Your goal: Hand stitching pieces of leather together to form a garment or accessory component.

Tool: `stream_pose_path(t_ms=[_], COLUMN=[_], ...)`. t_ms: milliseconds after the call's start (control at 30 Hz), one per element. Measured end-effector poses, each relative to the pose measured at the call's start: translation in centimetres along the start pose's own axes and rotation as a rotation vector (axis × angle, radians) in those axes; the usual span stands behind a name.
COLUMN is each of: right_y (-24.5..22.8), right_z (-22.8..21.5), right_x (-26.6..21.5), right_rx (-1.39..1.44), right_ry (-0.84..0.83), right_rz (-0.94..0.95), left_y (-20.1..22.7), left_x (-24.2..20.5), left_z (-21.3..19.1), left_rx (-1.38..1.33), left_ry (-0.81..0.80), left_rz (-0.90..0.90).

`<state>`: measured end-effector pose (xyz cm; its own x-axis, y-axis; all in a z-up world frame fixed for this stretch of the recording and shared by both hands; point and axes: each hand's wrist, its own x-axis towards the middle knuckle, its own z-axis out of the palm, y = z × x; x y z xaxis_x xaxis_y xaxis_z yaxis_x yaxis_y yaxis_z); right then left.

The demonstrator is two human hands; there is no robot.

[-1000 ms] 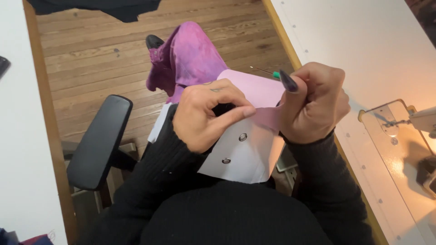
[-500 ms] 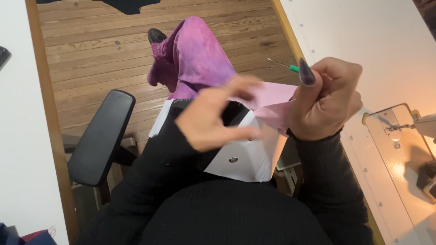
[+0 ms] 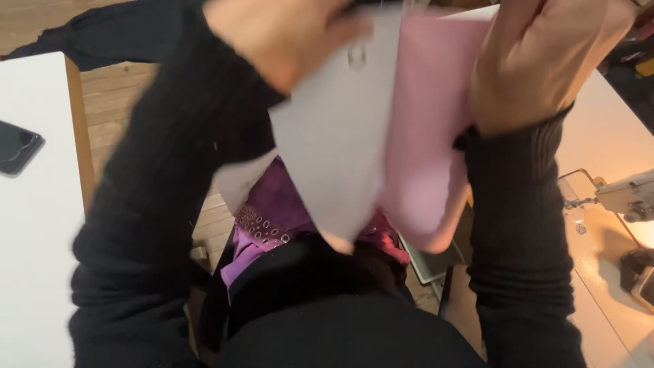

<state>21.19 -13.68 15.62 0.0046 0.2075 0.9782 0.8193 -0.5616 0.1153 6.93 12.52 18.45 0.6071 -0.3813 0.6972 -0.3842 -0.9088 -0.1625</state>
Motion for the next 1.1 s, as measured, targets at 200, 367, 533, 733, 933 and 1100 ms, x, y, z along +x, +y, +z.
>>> stream_pose_path(t_ms=[200,367,533,733,933,1100], right_y=[-2.2,-5.2,-6.1,-5.5,-6.0,-6.0], right_z=[-1.5,-3.3,-1.9,1.3,2.0,2.1], right_x=[0.7,-1.0,-6.6,-8.3,-9.2,-9.1], right_rx=[0.143,0.303,0.48,0.608,0.859,0.746], right_ry=[-0.095,-0.23,-0.341,-0.437,-0.626,-0.601], right_rz=[0.071,0.14,0.252,0.199,0.366,0.336], left_y=[0.7,2.7,8.0,11.1,11.6,11.1], left_x=[1.3,0.3,-5.9,-10.0,-9.9,-10.8], left_z=[-1.8,-2.5,0.4,3.7,3.6,5.4], left_rx=[-0.187,-0.376,-0.781,-1.035,-0.875,-0.882], left_ry=[-0.026,-0.072,-0.175,-0.135,-0.192,-0.061], left_rz=[0.155,0.245,-0.091,-0.58,-0.618,-0.617])
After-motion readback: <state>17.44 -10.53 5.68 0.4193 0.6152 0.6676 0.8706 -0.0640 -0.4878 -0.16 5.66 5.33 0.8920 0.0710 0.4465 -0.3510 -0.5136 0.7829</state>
